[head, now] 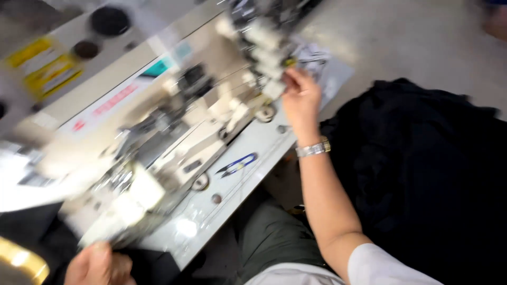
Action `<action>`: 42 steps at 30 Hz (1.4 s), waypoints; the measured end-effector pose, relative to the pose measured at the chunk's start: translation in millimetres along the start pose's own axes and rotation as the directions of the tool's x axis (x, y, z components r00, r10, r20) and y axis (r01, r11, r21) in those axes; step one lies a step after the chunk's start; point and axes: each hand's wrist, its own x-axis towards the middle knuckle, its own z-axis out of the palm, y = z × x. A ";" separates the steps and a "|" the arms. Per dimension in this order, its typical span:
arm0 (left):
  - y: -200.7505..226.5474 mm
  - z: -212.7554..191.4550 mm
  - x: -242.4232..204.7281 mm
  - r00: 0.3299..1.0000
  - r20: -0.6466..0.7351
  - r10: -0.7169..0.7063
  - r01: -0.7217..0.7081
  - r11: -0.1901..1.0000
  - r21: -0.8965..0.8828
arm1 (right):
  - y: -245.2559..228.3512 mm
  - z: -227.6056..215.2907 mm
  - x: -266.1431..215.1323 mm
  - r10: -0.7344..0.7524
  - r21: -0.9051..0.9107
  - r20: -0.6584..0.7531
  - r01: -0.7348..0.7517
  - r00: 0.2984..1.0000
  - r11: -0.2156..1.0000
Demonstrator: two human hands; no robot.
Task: Threading an industrial sewing machine using tweezers and thread snips
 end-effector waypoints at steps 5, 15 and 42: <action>17.9 24.2 13.6 0.982 -0.181 0.057 -0.081 0.988 -0.133 | -42.9 8.2 8.6 -0.173 -0.026 -0.069 0.172 0.982 0.985; 22.4 4.6 28.5 0.969 -0.244 0.031 -0.084 0.974 -0.211 | -94.0 -45.2 21.1 0.106 0.253 -0.652 0.084 0.750 0.964; 41.8 71.4 23.9 0.981 -0.105 -0.164 0.044 0.713 -0.700 | -317.2 56.7 -199.3 -0.021 0.643 0.612 -0.483 0.790 0.595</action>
